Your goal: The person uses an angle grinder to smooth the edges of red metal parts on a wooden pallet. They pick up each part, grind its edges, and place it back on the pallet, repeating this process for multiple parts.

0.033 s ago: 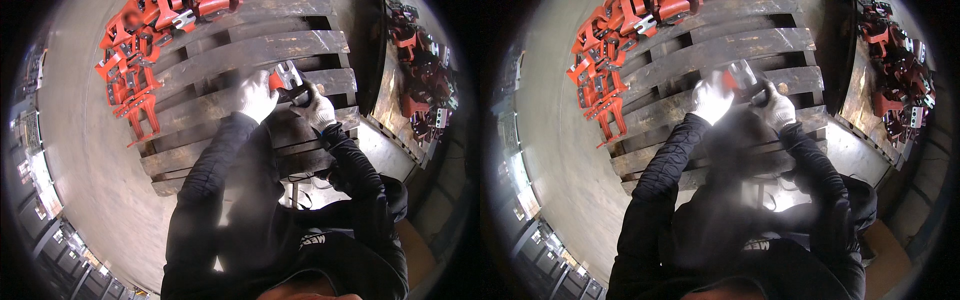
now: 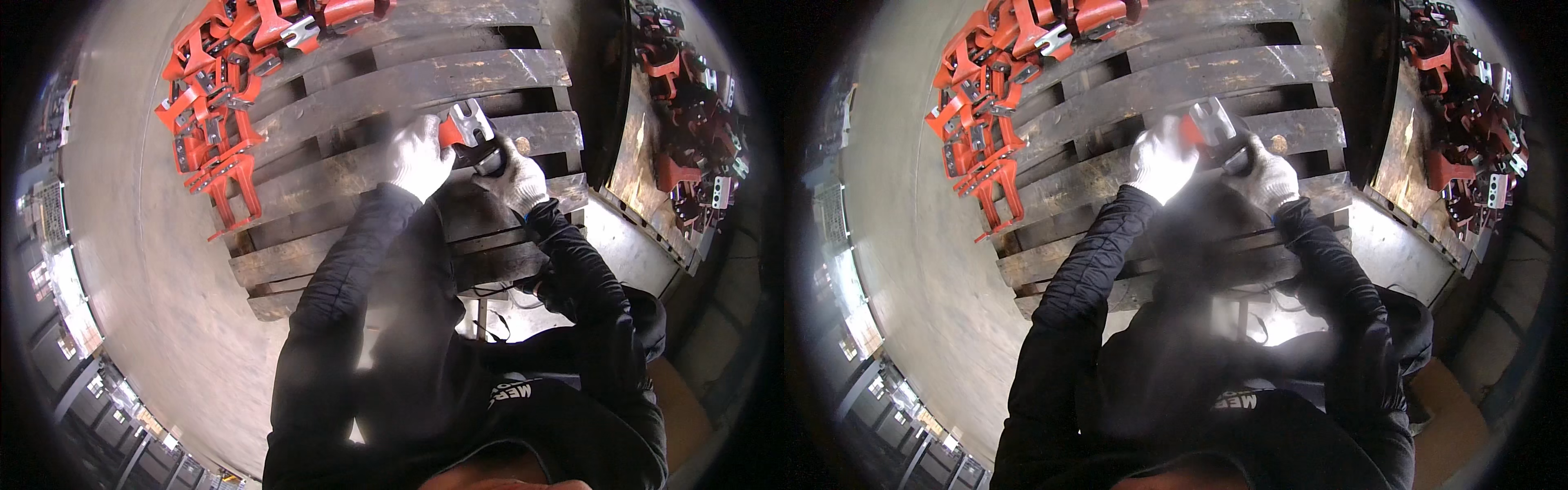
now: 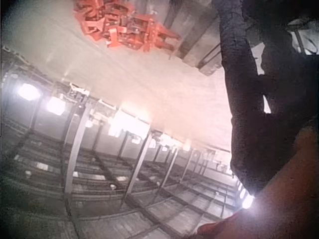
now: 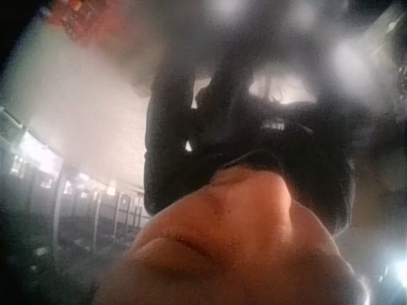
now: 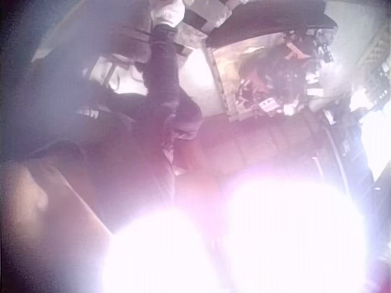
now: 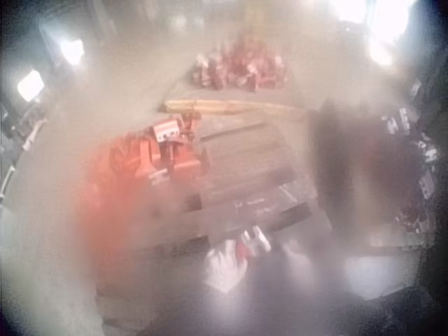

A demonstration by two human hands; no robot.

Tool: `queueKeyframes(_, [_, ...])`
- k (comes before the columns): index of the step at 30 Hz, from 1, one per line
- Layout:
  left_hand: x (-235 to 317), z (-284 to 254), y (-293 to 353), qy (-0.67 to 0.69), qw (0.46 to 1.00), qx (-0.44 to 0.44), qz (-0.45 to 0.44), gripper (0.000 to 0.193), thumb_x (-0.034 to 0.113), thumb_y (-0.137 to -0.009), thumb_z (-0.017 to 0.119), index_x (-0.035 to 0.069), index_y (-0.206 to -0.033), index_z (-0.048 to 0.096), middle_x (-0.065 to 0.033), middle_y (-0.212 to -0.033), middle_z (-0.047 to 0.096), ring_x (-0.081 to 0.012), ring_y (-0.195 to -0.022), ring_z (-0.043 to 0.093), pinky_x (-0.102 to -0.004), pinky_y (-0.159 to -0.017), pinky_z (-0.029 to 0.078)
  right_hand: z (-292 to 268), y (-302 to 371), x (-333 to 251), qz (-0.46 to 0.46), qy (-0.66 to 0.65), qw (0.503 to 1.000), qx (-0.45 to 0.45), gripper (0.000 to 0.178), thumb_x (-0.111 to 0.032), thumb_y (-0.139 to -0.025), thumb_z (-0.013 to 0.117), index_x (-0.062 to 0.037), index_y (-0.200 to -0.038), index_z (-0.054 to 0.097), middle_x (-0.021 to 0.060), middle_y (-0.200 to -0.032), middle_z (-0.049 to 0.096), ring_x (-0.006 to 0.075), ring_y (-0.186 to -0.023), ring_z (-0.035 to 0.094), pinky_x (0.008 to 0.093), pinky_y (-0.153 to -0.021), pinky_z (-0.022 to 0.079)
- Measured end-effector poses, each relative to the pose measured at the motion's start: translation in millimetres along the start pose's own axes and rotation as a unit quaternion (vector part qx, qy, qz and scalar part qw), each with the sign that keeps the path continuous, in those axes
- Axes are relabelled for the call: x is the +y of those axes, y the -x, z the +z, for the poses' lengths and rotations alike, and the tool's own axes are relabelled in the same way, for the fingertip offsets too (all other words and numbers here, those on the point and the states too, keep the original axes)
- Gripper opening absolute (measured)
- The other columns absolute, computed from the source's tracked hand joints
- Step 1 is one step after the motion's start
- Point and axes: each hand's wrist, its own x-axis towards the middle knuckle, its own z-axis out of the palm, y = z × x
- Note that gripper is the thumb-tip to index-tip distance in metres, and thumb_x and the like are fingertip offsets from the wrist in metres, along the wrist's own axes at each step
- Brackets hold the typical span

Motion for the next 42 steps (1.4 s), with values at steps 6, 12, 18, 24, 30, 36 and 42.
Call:
queueKeyframes(6, [4.9, -0.1, -1.9, 0.003, 1.0, 0.029, 0.01, 0.046, 0.025, -0.077, 0.08, 0.008, -0.113, 0.057, -0.0144, -0.093, 0.067, -0.0357, -0.084, 0.067, -0.047, -0.076, 0.055, 5.6, -21.7, 7.5, 0.014, 0.016, 0.998, 0.06, 0.103, -0.049, -0.068, 0.094, -0.0141, -0.151, 0.045, 0.019, -0.12, 0.068, 0.0351, -0.113, 0.067, 0.0389, -0.099, 0.054])
queueKeyframes(12, [4.6, -1.4, 1.8, -0.001, 0.999, 0.033, 0.014, 0.044, 0.025, -0.078, 0.079, 0.008, -0.111, 0.056, -0.0132, -0.089, 0.065, -0.0353, -0.082, 0.066, -0.047, -0.075, 0.054, 4.7, -38.8, -5.8, 0.001, 0.014, 1.0, 0.025, 0.099, -0.047, -0.069, 0.095, -0.0129, -0.148, 0.046, 0.0157, -0.125, 0.07, 0.0305, -0.111, 0.07, 0.0393, -0.097, 0.055])
queueKeyframes(18, [0.7, -4.4, 5.8, 0.026, 0.997, 0.065, 0.023, 0.044, 0.021, -0.076, 0.079, 0.008, -0.112, 0.057, -0.0135, -0.089, 0.064, -0.0345, -0.079, 0.066, -0.0463, -0.074, 0.054, 9.5, -58.9, -21.6, 0.004, 0.064, 0.998, -0.027, 0.105, -0.046, -0.072, 0.093, -0.0091, -0.154, 0.039, 0.0142, -0.122, 0.072, 0.0272, -0.108, 0.071, 0.0375, -0.097, 0.055])
queueKeyframes(24, [7.8, -6.5, 0.7, 0.039, 0.998, 0.045, 0.005, 0.047, 0.019, -0.075, 0.079, 0.007, -0.114, 0.057, -0.0137, -0.09, 0.064, -0.0348, -0.081, 0.066, -0.0467, -0.074, 0.054, 16.7, -83.8, 8.4, 0.006, -0.012, 1.0, -0.009, 0.112, -0.067, -0.073, 0.083, -0.0096, -0.157, 0.035, 0.024, -0.134, 0.065, 0.0349, -0.122, 0.065, 0.0411, -0.103, 0.052])
queueKeyframes(30, [4.9, -2.3, 3.3, 0.03, 0.998, 0.051, 0.008, 0.049, 0.02, -0.075, 0.079, 0.007, -0.116, 0.057, -0.0139, -0.093, 0.065, -0.0356, -0.084, 0.066, -0.0468, -0.077, 0.055, -10.2, -44.2, -20.0, -0.012, -0.005, 1.0, -0.006, 0.101, -0.043, -0.072, 0.093, -0.0115, -0.153, 0.041, 0.017, -0.125, 0.071, 0.0313, -0.113, 0.069, 0.0379, -0.098, 0.055])
queueKeyframes(36, [6.0, -1.9, 1.3, 0.01, 0.999, 0.038, 0.019, 0.051, 0.022, -0.077, 0.077, 0.005, -0.12, 0.056, -0.0151, -0.096, 0.067, -0.0362, -0.086, 0.068, -0.0477, -0.079, 0.056, -12.8, -3.9, 7.4, -0.037, 0.028, 0.998, -0.04, 0.094, -0.037, -0.071, 0.092, -0.0153, -0.15, 0.046, 0.0176, -0.121, 0.071, 0.0368, -0.109, 0.07, 0.0417, -0.094, 0.057])
queueKeyframes(42, [2.1, -2.6, 2.9, -0.013, 0.999, 0.025, 0.042, 0.056, 0.029, -0.081, 0.074, 0.003, -0.126, 0.054, -0.0205, -0.101, 0.068, -0.039, -0.091, 0.069, -0.0512, -0.082, 0.057, -16.7, 7.4, 16.1, 0.026, -0.019, 0.999, 0.024, 0.093, -0.035, -0.074, 0.091, -0.0155, -0.151, 0.044, 0.019, -0.123, 0.071, 0.0371, -0.11, 0.07, 0.0417, -0.094, 0.057])
